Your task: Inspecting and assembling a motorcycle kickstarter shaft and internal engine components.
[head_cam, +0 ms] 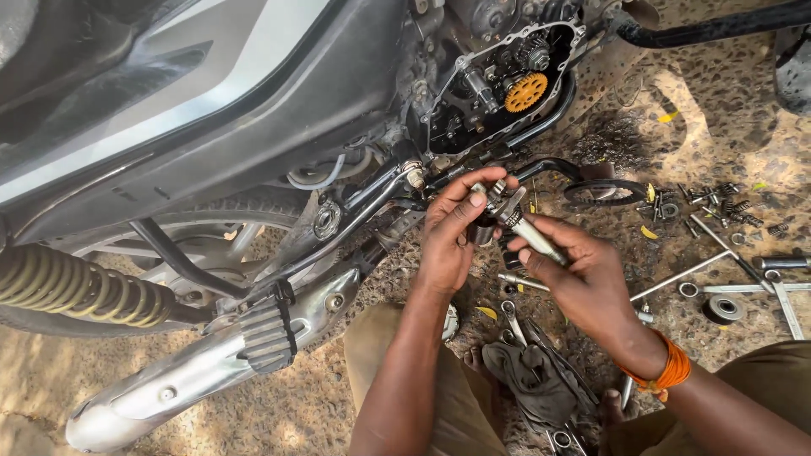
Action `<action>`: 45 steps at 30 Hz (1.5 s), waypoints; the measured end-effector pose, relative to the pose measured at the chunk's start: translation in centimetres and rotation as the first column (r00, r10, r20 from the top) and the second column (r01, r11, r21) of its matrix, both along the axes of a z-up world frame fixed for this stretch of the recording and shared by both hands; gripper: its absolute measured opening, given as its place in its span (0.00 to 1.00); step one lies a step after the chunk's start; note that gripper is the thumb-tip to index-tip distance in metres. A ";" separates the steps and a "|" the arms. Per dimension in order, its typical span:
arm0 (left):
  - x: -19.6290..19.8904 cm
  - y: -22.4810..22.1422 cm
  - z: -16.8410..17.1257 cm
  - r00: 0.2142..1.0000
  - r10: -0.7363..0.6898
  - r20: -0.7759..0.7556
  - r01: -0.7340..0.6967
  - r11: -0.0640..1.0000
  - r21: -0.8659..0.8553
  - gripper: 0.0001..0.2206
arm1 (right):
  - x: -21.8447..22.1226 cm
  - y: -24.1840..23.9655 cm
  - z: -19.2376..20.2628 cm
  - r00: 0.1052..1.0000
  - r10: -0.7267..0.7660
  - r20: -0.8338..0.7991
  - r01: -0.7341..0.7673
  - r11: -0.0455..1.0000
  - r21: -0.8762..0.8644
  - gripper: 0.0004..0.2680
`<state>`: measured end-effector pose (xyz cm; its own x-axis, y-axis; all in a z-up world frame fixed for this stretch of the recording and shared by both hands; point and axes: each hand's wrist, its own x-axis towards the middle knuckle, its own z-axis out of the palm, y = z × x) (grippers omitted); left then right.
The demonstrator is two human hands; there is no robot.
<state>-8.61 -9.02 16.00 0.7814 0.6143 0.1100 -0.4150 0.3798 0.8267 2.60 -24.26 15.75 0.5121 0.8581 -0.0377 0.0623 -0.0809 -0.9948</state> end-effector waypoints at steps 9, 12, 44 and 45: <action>-0.7 0.3 0.0 0.986 0.020 -0.168 0.011 0.983 0.185 0.18 | -0.4 -0.4 0.3 0.936 -0.120 0.330 0.044 0.972 0.229 0.16; -0.7 0.4 -0.2 0.981 0.011 -0.193 0.037 0.969 0.244 0.17 | -0.4 -0.5 -0.1 0.867 -0.192 0.460 0.068 0.960 0.273 0.14; 0.1 -1.1 0.8 0.675 0.454 -0.581 0.028 0.771 0.636 0.21 | -0.2 0.2 1.4 0.990 0.141 -0.030 -0.141 0.990 -0.023 0.19; 0.1 -1.1 0.9 0.675 0.455 -0.580 0.027 0.771 0.637 0.21 | -0.3 0.2 1.4 0.990 0.141 -0.029 -0.142 0.990 -0.022 0.19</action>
